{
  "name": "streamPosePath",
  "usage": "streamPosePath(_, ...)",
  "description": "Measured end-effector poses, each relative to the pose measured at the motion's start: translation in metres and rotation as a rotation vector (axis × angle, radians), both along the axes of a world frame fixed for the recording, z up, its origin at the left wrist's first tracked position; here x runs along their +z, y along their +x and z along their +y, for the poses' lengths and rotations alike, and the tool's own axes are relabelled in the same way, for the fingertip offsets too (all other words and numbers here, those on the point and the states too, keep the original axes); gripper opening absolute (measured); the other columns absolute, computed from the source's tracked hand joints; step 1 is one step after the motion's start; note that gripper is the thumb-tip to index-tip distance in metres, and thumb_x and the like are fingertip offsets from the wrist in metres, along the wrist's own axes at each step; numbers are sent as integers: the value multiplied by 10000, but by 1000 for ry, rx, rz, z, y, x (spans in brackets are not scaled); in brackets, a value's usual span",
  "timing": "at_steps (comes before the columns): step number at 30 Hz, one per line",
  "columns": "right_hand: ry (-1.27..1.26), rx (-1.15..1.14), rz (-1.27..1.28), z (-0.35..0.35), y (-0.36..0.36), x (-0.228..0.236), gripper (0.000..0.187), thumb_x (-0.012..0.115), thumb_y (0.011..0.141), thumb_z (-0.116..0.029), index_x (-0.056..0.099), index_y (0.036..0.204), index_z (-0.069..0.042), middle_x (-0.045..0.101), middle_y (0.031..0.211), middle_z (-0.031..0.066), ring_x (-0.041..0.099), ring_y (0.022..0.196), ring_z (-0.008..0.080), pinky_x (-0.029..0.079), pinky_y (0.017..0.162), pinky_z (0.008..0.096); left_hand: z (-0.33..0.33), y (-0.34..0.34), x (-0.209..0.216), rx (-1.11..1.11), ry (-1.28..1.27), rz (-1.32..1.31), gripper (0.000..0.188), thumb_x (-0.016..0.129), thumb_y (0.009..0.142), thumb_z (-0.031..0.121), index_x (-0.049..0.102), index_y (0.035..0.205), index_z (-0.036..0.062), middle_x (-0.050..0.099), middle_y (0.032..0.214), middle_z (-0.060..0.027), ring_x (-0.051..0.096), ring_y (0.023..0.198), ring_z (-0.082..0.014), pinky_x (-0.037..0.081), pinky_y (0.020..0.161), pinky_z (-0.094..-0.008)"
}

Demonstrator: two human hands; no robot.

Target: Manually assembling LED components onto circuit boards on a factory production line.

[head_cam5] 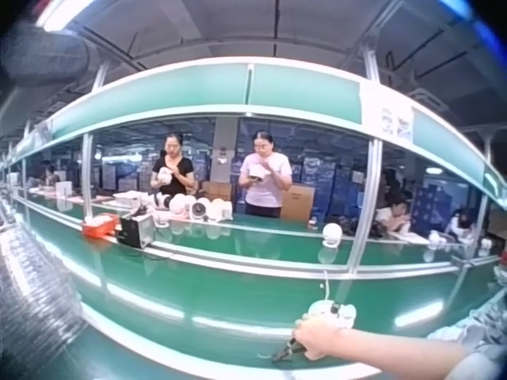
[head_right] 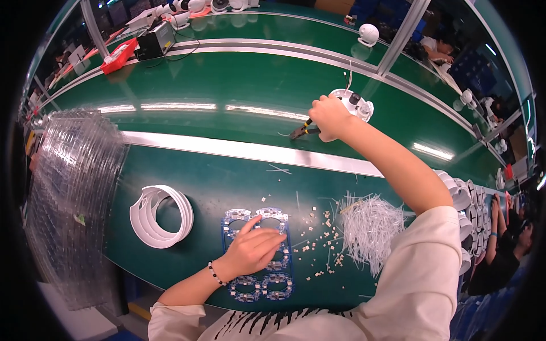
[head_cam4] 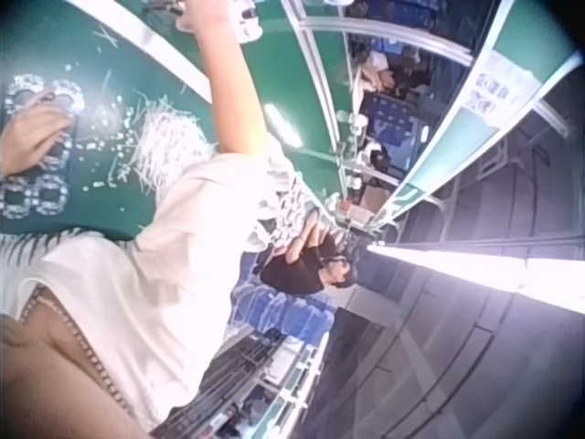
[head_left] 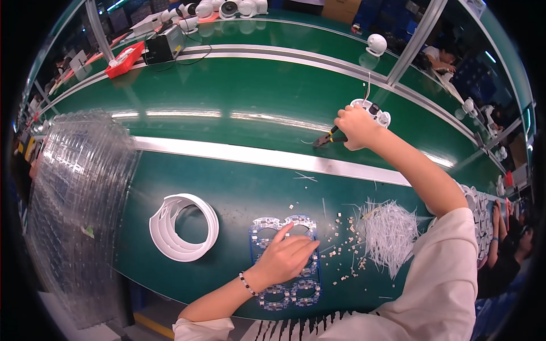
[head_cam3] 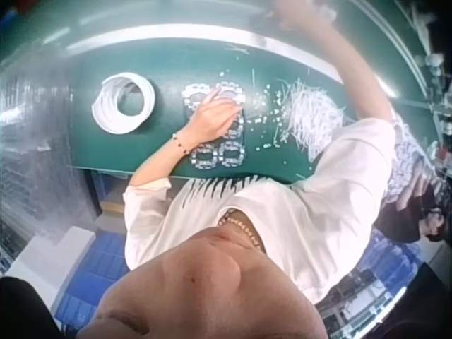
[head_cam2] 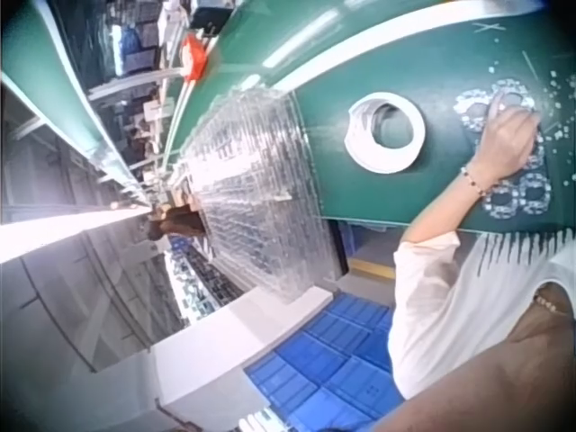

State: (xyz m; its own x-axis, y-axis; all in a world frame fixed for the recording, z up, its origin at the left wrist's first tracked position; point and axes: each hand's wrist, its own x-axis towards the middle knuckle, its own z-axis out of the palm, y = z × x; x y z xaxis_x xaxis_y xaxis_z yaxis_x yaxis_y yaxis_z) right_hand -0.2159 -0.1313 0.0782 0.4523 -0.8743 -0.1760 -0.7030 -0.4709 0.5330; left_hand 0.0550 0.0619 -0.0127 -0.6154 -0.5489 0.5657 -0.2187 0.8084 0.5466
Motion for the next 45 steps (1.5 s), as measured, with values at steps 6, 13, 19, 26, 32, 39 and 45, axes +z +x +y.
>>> streamPosePath(6, -18, -40, 28, 8, -9, -1, 250, 701, 558, -201, 676, 778, -84, 604, 849, 70, 587, 838, 239, 463, 712, 343, 1, 0, -1, 0, 13, -3, 267, 639, 764, 44, 636, 1031, 39, 635, 890, -73, 627, 888, -201, 387, 997, -471)
streamPosePath(13, -12, -32, -18, 9, -18, 1, 152, 706, 557, -157, 671, 684, -80, 642, 708, 100, 654, 682, 276, 516, 571, 356, -10, 3, 7, 80, -45, -5, 231, 642, 758, 11, 663, 983, 55, 673, 901, -78, 652, 874, -206, 404, 981, -477)
streamPosePath(19, -101, -19, -33, 15, -29, -1, 203, 721, 566, -196, 668, 722, -76, 624, 772, 74, 623, 758, 243, 481, 637, 337, -36, 20, 13, 255, -53, 47, 239, 631, 760, -6, 652, 994, 38, 668, 870, -84, 644, 881, -211, 415, 956, -475)
streamPosePath(26, -56, -39, 118, 16, -33, -3, 224, 721, 569, -219, 670, 754, -103, 605, 818, 46, 585, 818, 209, 423, 692, 312, -32, 16, 4, 219, -46, 19, 235, 630, 762, -7, 652, 991, 40, 665, 866, -83, 642, 876, -214, 422, 950, -469)
streamPosePath(32, 61, -119, 110, 20, -46, 2, 155, 708, 551, -159, 667, 681, -86, 623, 686, 65, 634, 665, 258, 488, 574, 349, -31, 15, 8, 201, -35, 25, 235, 628, 760, -9, 652, 988, 42, 665, 866, -81, 642, 871, -214, 414, 959, -468)
streamPosePath(39, 5, -83, -99, 105, -44, 53, 227, 725, 523, -156, 652, 707, -45, 617, 723, 109, 622, 700, 283, 497, 627, 368, -45, 26, 5, 303, -19, -3, 251, 631, 770, 17, 639, 1020, 35, 658, 931, -106, 629, 888, -244, 404, 963, -450)
streamPosePath(45, -54, -148, -224, 200, -18, 76, 341, 713, 514, -88, 596, 825, -9, 562, 849, 102, 531, 886, 262, 409, 837, 369, -48, 33, 0, 304, 65, -73, 137, 650, 776, 50, 647, 913, 62, 644, 1022, -55, 601, 971, -251, 402, 960, -458)
